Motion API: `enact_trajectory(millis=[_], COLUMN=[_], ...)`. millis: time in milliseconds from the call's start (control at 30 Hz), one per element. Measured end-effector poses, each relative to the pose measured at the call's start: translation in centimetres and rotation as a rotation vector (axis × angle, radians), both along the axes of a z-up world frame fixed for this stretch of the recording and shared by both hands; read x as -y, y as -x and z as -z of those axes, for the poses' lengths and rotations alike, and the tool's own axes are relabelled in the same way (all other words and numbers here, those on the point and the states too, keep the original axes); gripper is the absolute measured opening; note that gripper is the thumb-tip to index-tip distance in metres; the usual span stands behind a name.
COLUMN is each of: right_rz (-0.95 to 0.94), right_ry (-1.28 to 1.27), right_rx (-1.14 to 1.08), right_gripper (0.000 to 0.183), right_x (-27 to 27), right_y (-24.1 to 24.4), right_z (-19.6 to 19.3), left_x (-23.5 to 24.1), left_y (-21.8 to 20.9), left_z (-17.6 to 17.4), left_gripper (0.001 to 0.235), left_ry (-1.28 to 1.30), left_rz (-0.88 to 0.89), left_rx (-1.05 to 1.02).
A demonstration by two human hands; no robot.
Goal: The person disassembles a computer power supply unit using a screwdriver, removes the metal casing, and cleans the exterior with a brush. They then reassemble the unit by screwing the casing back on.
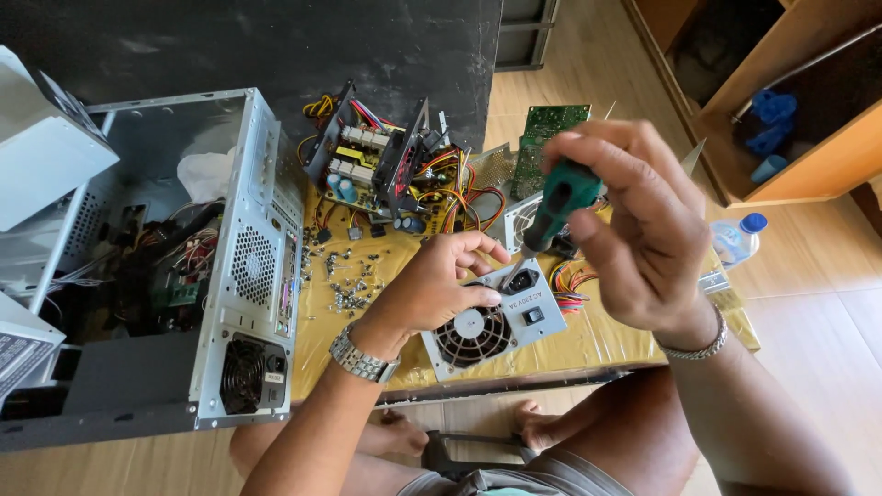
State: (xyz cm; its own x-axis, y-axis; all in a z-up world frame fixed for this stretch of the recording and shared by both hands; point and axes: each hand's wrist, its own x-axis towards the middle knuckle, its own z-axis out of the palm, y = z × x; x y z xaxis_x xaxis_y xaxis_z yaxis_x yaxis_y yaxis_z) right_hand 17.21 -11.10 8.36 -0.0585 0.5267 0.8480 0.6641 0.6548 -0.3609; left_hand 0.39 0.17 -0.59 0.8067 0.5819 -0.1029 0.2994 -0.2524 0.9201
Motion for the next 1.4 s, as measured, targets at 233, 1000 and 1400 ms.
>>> enact_trajectory(millis=[233, 1000, 1400], right_rz=[-0.137, -0.104, -0.270], right_ry=[0.080, -0.012, 0.038], right_rx=[-0.026, -0.035, -0.035], right_gripper=[0.039, 0.036, 0.043], right_x=[0.2, -0.2, 0.0], right_y=[-0.1, -0.9, -1.4], right_z=[-0.8, 0.4, 0.3], left_x=[-0.2, 0.1, 0.1], left_y=[0.0, 0.1, 0.1], left_z=[0.0, -0.8, 0.2], left_gripper=[0.038, 0.019, 0.010], left_ry=[0.015, -0.006, -0.072], left_rz=[-0.011, 0.012, 0.008], left_rx=[0.001, 0.040, 0.101])
